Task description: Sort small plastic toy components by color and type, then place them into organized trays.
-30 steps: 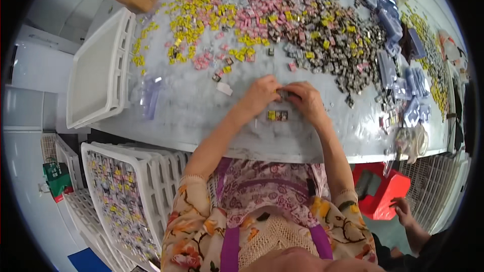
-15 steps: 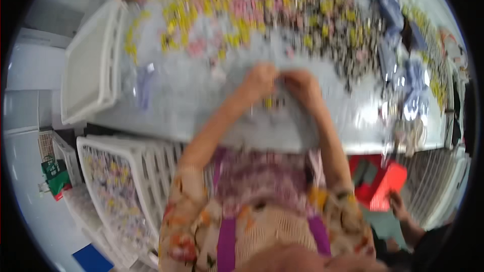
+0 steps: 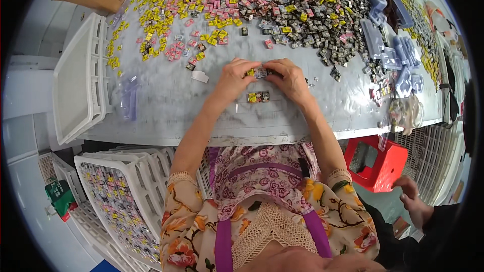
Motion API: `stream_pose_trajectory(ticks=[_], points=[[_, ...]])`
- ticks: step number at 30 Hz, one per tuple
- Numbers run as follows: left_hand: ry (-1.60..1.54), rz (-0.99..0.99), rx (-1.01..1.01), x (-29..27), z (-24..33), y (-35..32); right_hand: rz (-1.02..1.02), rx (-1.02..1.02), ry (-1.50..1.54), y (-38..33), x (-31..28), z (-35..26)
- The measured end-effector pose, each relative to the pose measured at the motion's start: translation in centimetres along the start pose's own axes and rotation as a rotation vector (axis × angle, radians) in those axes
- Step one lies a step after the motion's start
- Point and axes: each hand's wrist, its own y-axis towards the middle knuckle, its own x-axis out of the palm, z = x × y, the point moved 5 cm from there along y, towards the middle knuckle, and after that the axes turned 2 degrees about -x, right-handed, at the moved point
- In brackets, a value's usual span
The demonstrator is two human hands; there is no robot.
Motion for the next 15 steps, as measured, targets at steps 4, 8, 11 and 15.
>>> stream_pose_trajectory(ticks=[4,8,11,15], points=[[0.102,0.007,0.045,-0.8,0.5,-0.3,-0.005,-0.009,0.032,0.2,0.1,-0.5],[0.058,0.103,0.03,-3.6,0.3,0.1,0.06,0.056,0.11,-0.6,-1.2,-1.4],[0.063,0.28,-0.127,-8.3,-3.3,0.7,0.143,0.158,0.113,-2.2,-3.1,-1.1],[0.353,0.34,-0.286,-12.8,-6.4,1.1,0.199,0.185,-0.008,-4.0,-4.3,0.2]])
